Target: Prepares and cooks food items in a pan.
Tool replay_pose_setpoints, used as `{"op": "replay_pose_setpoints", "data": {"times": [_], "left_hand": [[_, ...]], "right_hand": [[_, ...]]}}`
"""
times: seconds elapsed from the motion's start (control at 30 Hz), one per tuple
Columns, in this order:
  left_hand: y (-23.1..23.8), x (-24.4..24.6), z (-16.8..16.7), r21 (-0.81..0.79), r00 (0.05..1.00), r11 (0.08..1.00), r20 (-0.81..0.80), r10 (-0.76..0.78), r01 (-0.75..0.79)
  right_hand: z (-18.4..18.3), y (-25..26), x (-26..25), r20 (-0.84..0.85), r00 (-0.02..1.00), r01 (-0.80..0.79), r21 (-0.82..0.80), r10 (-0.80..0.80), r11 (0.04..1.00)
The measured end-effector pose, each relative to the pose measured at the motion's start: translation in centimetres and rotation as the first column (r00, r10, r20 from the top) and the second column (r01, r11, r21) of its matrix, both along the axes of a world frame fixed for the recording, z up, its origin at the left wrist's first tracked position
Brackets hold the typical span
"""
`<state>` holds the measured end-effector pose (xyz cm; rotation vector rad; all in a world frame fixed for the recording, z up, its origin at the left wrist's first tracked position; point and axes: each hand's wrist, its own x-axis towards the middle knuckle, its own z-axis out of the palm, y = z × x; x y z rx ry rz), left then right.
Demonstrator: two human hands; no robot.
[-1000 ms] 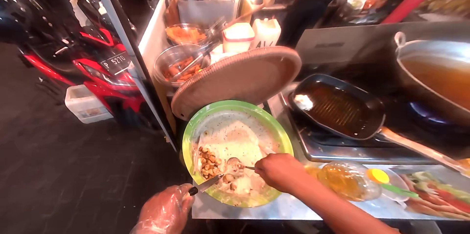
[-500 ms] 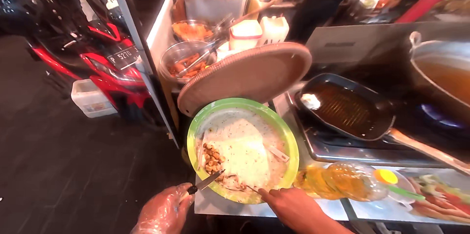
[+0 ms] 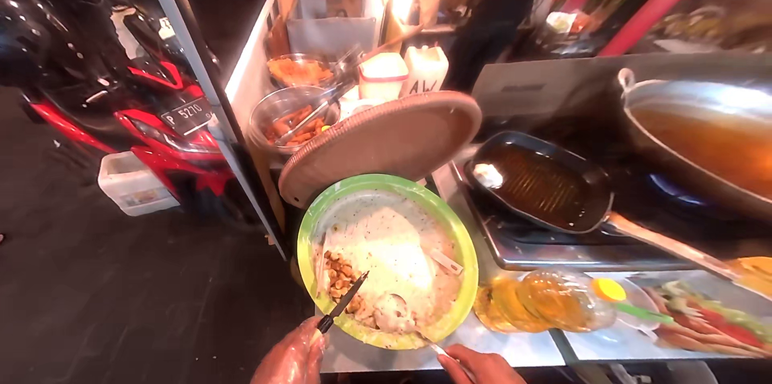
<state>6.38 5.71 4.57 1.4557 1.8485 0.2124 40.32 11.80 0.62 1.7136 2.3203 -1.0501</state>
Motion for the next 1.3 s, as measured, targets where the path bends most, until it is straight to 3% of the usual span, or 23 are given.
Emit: {"op": "replay_pose_setpoints", "data": {"times": [0.13, 0.3, 0.43, 0.57, 0.7, 0.8, 0.9, 1.0, 1.13, 1.3], "left_hand": [[-0.2, 2.1, -0.9, -0.008, 0.997, 0.998, 0.056, -0.058, 0.058], [-0.2, 3.8, -0.5, 0.072, 0.929, 0.947, -0.226, -0.291, 0.314], [0.5, 4.7, -0.7, 0.187, 0.852, 0.896, -0.433, -0.293, 0.403], [2.0, 6.0, 0.6, 0.112, 0.789, 0.881, -0.506, -0.348, 0.46], [3.4, 7.2, 3.0, -0.095, 0.776, 0.904, -0.48, -0.408, 0.417], [3.8, 7.0, 3.2, -0.183, 0.797, 0.92, -0.46, -0.391, 0.346], [2.8, 5.5, 2.3, -0.138, 0.852, 0.952, -0.425, -0.305, 0.272], [0.7, 2.9, 1.1, -0.003, 0.97, 0.995, -0.223, -0.101, 0.103], [-2.2, 0.6, -1.5, 0.071, 0.992, 0.992, 0.073, 0.103, -0.108], [-2.7, 0.4, -1.7, 0.037, 0.997, 0.997, 0.039, 0.071, -0.073]], "right_hand": [[1.0, 2.5, 0.2, 0.094, 0.99, -0.104, -0.027, 0.106, 0.994], [3.0, 6.1, -0.4, 0.224, 0.941, -0.238, -0.1, 0.255, 0.966], [3.7, 6.4, -1.5, 0.267, 0.919, -0.275, -0.093, 0.29, 0.957], [4.1, 5.8, -2.4, 0.307, 0.91, -0.261, -0.095, 0.278, 0.961], [4.2, 5.4, -2.9, 0.3, 0.922, -0.215, -0.124, 0.243, 0.969], [2.7, 5.3, -1.6, 0.173, 0.968, -0.161, -0.135, 0.184, 0.978], [0.0, 5.5, 1.4, -0.121, 0.993, -0.03, -0.226, 0.003, 0.974], [-0.9, 5.6, 3.9, -0.227, 0.964, 0.084, -0.247, -0.142, 0.965], [1.1, 7.6, 4.4, -0.007, 0.998, -0.055, 0.046, 0.055, 0.997], [2.6, 11.4, 1.4, 0.312, 0.864, -0.456, 0.158, 0.394, 0.876]]}}
